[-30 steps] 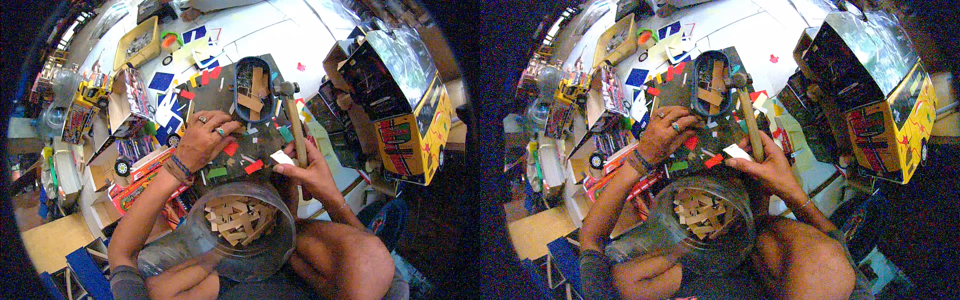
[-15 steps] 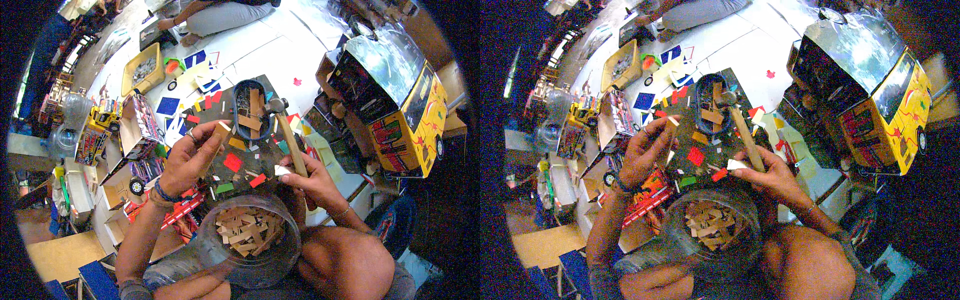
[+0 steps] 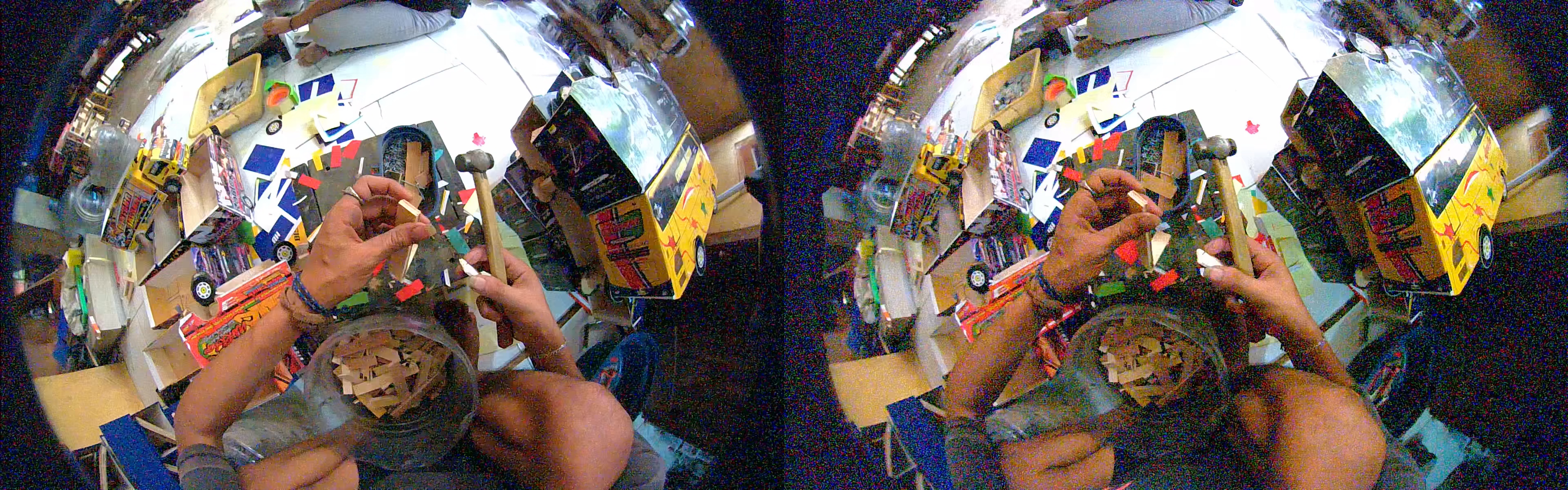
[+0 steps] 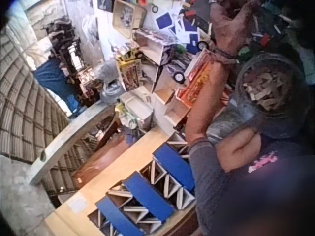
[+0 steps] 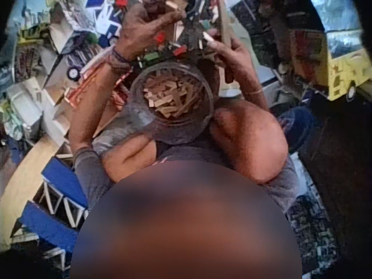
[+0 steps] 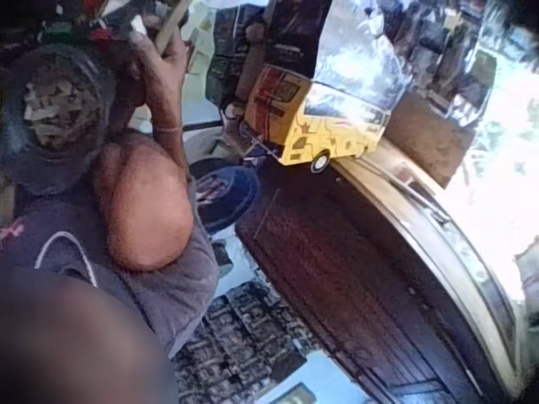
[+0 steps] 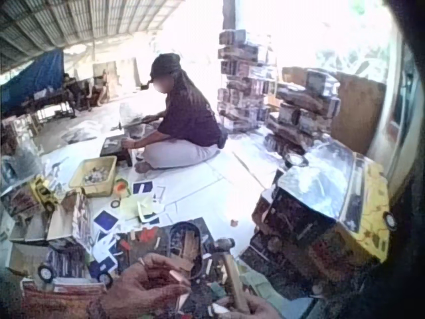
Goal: The person assembles small wooden pieces by hammering nails into them and applying glue. They repeatedly select pieces from a container, hammer nails, and apply glue to join the parts.
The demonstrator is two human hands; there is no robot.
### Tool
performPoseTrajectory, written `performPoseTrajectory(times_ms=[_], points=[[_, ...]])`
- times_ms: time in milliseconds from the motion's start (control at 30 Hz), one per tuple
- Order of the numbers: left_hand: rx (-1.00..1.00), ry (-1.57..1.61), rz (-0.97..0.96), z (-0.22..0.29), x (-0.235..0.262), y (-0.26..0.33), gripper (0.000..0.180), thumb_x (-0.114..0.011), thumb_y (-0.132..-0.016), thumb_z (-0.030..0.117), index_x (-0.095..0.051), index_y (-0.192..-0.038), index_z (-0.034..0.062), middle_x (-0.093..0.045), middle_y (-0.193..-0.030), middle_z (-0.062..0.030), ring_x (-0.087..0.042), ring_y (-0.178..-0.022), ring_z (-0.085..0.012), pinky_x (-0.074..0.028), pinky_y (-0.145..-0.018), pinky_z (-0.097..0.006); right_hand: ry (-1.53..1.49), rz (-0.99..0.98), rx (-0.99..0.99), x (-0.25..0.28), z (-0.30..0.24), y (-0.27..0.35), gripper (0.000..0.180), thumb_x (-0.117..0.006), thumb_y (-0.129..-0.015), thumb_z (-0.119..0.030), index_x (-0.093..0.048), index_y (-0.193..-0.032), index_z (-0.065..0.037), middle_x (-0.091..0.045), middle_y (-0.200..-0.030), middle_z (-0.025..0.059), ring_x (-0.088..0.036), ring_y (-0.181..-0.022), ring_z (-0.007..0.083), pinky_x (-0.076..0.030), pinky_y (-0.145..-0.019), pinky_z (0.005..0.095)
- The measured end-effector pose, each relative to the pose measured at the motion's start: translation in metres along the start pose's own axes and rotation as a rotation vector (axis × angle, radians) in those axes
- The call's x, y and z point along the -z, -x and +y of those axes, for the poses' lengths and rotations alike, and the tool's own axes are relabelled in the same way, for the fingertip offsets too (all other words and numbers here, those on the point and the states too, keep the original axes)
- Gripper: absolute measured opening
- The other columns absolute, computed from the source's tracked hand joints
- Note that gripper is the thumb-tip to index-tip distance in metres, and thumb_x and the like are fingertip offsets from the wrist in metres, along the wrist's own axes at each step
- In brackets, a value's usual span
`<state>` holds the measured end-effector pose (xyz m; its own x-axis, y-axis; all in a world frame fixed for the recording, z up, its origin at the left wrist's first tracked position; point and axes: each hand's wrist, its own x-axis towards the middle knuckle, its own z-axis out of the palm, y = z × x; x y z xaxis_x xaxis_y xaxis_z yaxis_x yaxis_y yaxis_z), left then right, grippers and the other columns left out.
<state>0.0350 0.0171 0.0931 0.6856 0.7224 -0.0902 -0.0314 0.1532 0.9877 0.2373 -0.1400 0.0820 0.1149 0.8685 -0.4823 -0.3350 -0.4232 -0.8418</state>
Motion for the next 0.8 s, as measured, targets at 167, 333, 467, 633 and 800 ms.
performPoseTrajectory(times_ms=[167, 333, 467, 633, 800], points=[[-0.149, 0.024, -0.054, -0.008, -0.008, 0.004, 0.036, -0.07, -0.097, 0.01, -0.054, -0.128, 0.0057, -0.067, -0.121, -0.0108, -0.065, -0.113, -0.0167, -0.053, -0.098, -0.03, 0.006, 0.088, 0.011, 0.003, 0.001, -0.001, 0.038, -0.074, -0.088, -0.012, -0.058, -0.122, -0.006, -0.057, -0.081, -0.0001, -0.045, -0.05, 0.0064, -0.034, -0.041, 0.0224], [-0.106, -0.051, -0.084, -0.014, -0.004, 0.01, 0.033, -0.07, -0.095, 0.005, -0.061, -0.126, 0.0047, -0.064, -0.12, -0.0047, -0.062, -0.116, -0.0161, -0.051, -0.104, -0.032, 0.047, 0.174, 0.084, 0.004, 0.002, -0.008, 0.038, -0.075, -0.086, -0.011, -0.058, -0.121, -0.007, -0.055, -0.078, -0.0008, -0.044, -0.048, 0.0066, -0.035, -0.041, 0.0232], [-0.12, -0.109, -0.09, -0.018, 0.0, 0.012, 0.032, -0.071, -0.093, 0.003, -0.064, -0.125, 0.0045, -0.065, -0.123, -0.0049, -0.063, -0.116, -0.0164, -0.052, -0.105, -0.033, 0.135, 0.207, 0.105, 0.007, -0.001, -0.01, 0.04, -0.075, -0.087, -0.009, -0.059, -0.124, -0.009, -0.061, -0.082, -0.0003, -0.05, -0.052, 0.0056, -0.041, -0.044, 0.0224], [-0.088, -0.057, -0.078, -0.023, 0.003, 0.013, 0.035, -0.072, -0.092, 0.003, -0.064, -0.127, 0.004, -0.067, -0.123, -0.0054, -0.064, -0.115, -0.0161, -0.054, -0.101, -0.032, 0.145, 0.139, 0.087, 0.009, -0.008, -0.011, 0.038, -0.07, -0.091, -0.012, -0.059, -0.128, -0.007, -0.061, -0.079, -0.0007, -0.051, -0.053, 0.0053, -0.041, -0.045, 0.0213], [-0.15, -0.051, -0.09, -0.022, 0.006, 0.016, 0.034, -0.069, -0.093, 0.0, -0.065, -0.126, 0.0041, -0.068, -0.125, -0.0061, -0.065, -0.115, -0.0158, -0.055, -0.1, -0.032, 0.225, 0.103, 0.14, 0.007, -0.019, -0.013, 0.036, -0.066, -0.093, -0.012, -0.059, -0.128, -0.006, -0.06, -0.078, -0.001, -0.052, -0.054, 0.0051, -0.039, -0.044, 0.0208]])
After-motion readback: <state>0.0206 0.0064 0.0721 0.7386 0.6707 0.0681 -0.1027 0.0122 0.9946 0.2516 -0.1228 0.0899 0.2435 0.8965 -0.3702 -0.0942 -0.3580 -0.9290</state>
